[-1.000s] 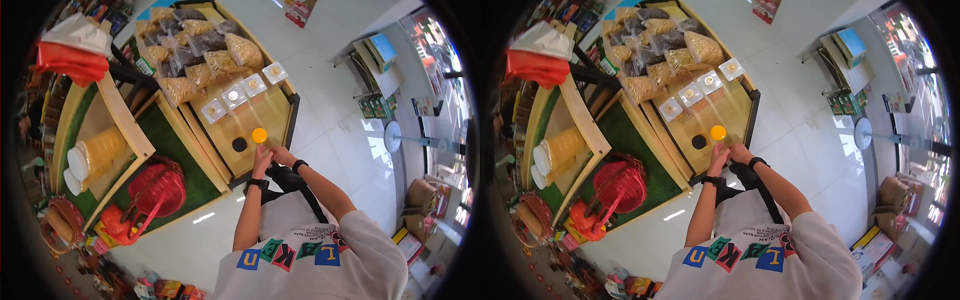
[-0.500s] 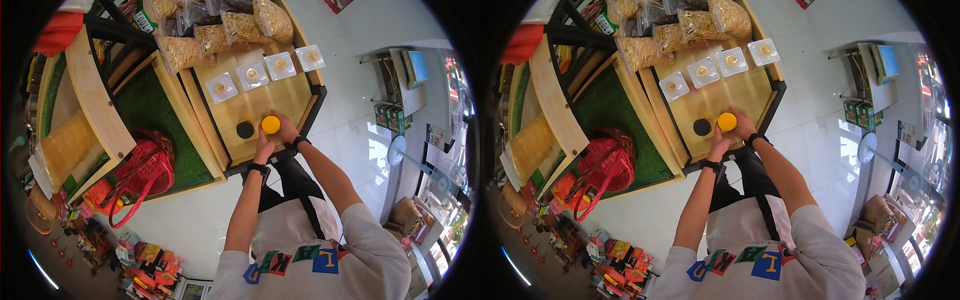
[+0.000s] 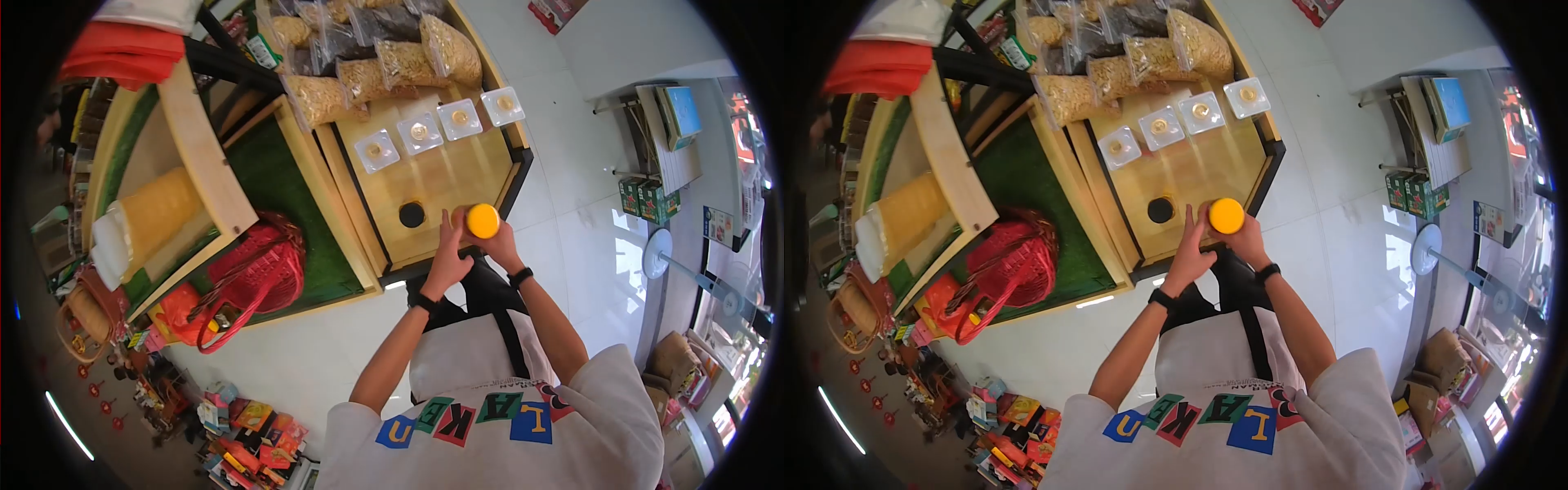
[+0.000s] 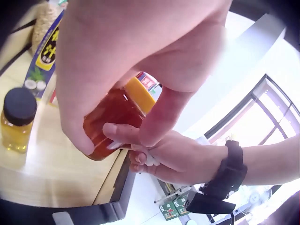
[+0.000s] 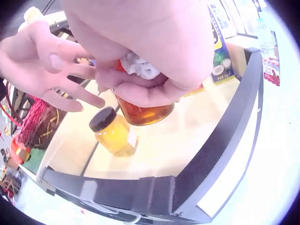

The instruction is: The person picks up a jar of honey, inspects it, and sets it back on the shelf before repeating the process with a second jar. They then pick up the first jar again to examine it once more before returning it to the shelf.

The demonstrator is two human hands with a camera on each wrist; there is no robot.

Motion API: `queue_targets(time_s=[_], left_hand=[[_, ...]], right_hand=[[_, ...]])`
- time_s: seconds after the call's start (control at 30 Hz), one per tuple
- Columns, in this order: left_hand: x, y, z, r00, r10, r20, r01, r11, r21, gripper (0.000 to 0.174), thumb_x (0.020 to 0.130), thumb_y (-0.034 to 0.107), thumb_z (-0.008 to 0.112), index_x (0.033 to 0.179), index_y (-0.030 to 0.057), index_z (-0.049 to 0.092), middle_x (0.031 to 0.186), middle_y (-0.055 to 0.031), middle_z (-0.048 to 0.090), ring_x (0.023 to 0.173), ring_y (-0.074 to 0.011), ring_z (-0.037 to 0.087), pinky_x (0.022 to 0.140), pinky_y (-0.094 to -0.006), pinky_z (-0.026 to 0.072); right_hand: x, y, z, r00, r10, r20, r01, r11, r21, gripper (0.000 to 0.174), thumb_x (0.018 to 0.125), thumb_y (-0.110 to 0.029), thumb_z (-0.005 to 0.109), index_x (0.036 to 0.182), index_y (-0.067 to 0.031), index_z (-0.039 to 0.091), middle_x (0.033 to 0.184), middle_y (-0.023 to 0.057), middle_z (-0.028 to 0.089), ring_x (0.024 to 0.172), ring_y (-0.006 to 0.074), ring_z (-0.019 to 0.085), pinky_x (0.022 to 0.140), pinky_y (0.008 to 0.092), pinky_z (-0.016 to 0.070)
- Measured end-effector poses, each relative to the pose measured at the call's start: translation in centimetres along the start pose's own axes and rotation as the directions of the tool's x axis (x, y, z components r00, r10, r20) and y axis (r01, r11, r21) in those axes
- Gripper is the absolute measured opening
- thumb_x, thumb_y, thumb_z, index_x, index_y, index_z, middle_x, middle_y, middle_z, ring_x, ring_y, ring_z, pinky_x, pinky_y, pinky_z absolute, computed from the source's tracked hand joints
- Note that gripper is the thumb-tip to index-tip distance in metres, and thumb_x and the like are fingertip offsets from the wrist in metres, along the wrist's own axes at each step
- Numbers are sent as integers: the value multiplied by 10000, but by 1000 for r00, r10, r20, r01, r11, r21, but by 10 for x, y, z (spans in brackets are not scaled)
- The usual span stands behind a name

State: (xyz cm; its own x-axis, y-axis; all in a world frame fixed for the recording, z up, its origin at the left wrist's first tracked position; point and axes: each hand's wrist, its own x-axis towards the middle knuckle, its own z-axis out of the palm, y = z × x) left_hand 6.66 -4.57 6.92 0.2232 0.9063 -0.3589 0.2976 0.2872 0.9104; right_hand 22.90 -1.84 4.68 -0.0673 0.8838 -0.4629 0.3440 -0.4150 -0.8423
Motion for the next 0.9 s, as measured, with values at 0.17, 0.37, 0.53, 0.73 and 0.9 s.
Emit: queue_targets(time_s=[0.17,0.37,0.53,0.73,0.9], left_hand=[[-36,68,-23,988,134,71,-142,981,132,796,762,11,650,1486,167,359,1573,-231,183,1438,-442,210,1155,-448,255],[-70,126,-37,975,193,112,-193,981,-4,725,847,103,702,1474,39,343,1484,-153,418,1385,-269,384,1126,-375,315],[-105,150,-40,995,54,79,-26,948,-316,703,853,100,722,1451,-9,369,1366,-133,532,1258,-194,517,1041,-329,416],[-148,142,-49,988,6,-154,-27,990,-138,622,819,167,757,1358,-17,507,971,-126,734,894,-135,707,797,-251,536],[-187,148,-67,944,131,-304,-92,986,138,502,822,167,756,1257,-31,602,871,-167,736,768,-117,712,727,-231,534]], right_hand=[[-59,-47,-39,998,-48,52,38,986,165,439,684,-180,856,1051,-16,678,971,58,731,871,145,696,798,302,550],[-96,-69,-50,980,-175,-99,201,883,425,387,746,-248,815,963,41,674,790,5,658,678,77,594,606,254,486],[-112,-90,-66,981,30,194,-104,918,384,478,850,-428,705,746,29,614,538,-15,470,435,64,433,397,245,327],[-126,-106,-27,933,146,328,-281,865,415,568,907,-523,603,776,29,645,533,1,487,408,81,439,360,239,295],[-148,-144,8,873,160,461,-404,768,498,510,957,-543,473,1005,-58,621,724,15,590,457,77,431,352,215,278]])
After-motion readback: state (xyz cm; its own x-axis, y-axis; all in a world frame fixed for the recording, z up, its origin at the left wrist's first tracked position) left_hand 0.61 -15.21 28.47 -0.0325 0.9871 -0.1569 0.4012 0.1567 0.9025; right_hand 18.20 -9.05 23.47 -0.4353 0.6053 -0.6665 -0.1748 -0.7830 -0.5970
